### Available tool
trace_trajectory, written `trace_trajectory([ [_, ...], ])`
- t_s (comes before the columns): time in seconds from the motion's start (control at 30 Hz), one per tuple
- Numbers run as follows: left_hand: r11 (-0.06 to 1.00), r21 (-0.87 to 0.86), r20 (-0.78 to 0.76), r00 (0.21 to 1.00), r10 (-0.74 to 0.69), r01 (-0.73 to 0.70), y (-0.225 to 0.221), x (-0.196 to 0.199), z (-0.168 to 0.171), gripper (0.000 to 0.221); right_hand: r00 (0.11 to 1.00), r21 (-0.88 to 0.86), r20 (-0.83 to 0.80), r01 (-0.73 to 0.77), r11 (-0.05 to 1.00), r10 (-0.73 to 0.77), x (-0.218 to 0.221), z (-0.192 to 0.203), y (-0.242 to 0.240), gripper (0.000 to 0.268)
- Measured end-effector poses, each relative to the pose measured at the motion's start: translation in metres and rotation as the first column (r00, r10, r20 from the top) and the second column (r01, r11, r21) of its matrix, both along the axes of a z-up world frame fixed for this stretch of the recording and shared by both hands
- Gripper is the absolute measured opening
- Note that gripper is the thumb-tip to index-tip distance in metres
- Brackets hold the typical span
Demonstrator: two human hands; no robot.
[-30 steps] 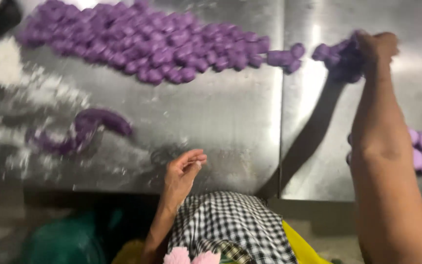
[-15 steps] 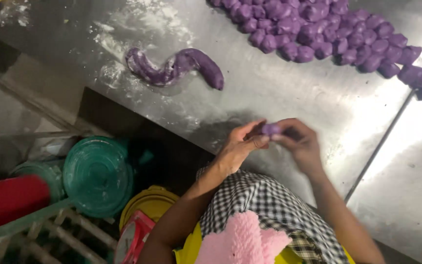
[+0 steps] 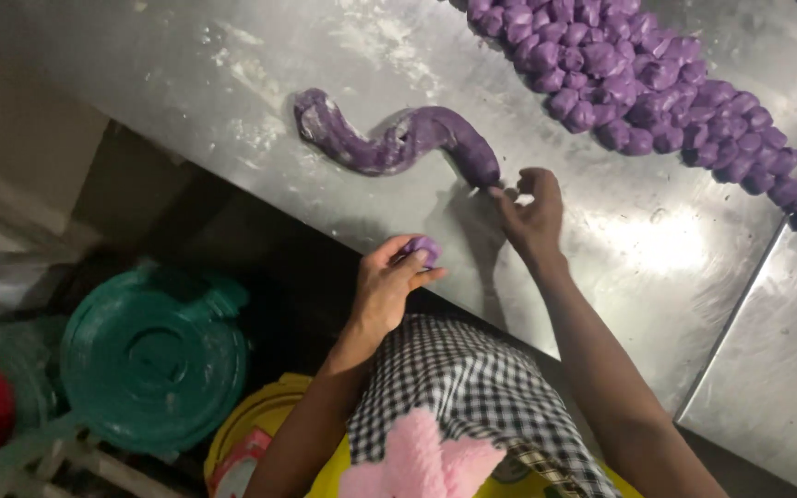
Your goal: Rolling and shaping purple bread dough on a stainless steel work surface in a commercial bakery.
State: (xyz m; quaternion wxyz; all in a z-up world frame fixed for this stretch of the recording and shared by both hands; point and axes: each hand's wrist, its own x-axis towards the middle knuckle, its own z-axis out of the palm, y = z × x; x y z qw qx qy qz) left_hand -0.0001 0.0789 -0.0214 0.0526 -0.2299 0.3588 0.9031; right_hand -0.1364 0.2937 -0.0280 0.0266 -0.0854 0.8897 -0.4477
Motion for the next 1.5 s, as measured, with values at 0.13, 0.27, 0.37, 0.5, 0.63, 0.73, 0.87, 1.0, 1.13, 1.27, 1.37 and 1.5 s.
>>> trace_trajectory([
  [0.13, 0.999, -0.037, 0.042, 0.998, -0.037, 0.038, -0.046, 0.012, 0.006, 0.027, 0.927, 0.237, -0.351, 0.220, 0.946, -0.128, -0.009, -0.004, -0.050, 0.061],
  [0.27, 0.989, -0.119, 0.123, 0.990, -0.067, 0.082, -0.081, 0.020, 0.007, 0.031, 0.865, 0.313, -0.474, 0.339, 0.887, -0.163, -0.008, -0.039, -0.060, 0.051],
  [0.37, 0.977, -0.183, 0.125, 0.989, -0.083, 0.105, -0.096, 0.017, 0.004, 0.037, 0.869, 0.281, -0.455, 0.349, 0.894, -0.196, -0.001, -0.054, -0.051, 0.037],
  [0.5, 0.932, -0.340, 0.097, 0.990, -0.099, 0.126, -0.094, 0.010, -0.009, 0.024, 0.911, 0.258, -0.365, 0.299, 0.919, -0.194, 0.000, -0.032, -0.025, 0.025],
  [0.63, 0.800, -0.586, 0.029, 0.990, -0.137, 0.128, -0.072, -0.004, -0.014, 0.018, 0.984, 0.087, 0.037, 0.173, 0.981, -0.177, 0.013, 0.008, 0.017, 0.022],
  [0.73, 0.702, -0.653, 0.120, 0.955, -0.272, 0.283, -0.036, -0.016, 0.011, 0.024, 0.914, -0.273, 0.369, 0.277, 0.921, -0.165, 0.045, 0.036, 0.047, 0.024],
  [0.87, 0.670, -0.619, -0.071, 0.820, -0.567, 0.410, 0.037, -0.023, 0.021, 0.041, 0.861, -0.657, 0.509, 0.390, 0.645, -0.003, 0.091, 0.082, 0.071, 0.026],
  [1.0, 0.702, -0.476, -0.211, 0.706, -0.676, 0.530, 0.107, -0.018, 0.050, 0.050, 0.912, -0.677, 0.406, 0.349, 0.648, -0.067, 0.130, 0.092, 0.100, 0.027],
  [1.13, 0.627, -0.553, -0.185, 0.653, -0.735, 0.549, 0.155, -0.009, 0.072, 0.045, 0.958, -0.431, 0.210, 0.270, 0.861, -0.196, 0.147, 0.086, 0.142, 0.018],
  [1.27, 0.670, -0.483, -0.192, 0.678, -0.709, 0.564, 0.186, 0.005, 0.073, 0.044, 0.900, -0.612, 0.431, 0.342, 0.713, -0.062, 0.150, 0.076, 0.181, 0.035],
  [1.37, 0.723, -0.471, -0.243, 0.713, -0.658, 0.506, 0.204, 0.013, 0.066, 0.039, 0.809, -0.771, 0.543, 0.375, 0.516, 0.224, 0.160, 0.056, 0.203, 0.032],
  [1.5, 0.689, -0.576, -0.129, 0.783, -0.609, 0.440, 0.212, 0.022, 0.052, 0.035, 0.811, -0.770, 0.561, 0.438, 0.464, 0.165, 0.175, 0.069, 0.203, 0.024],
])
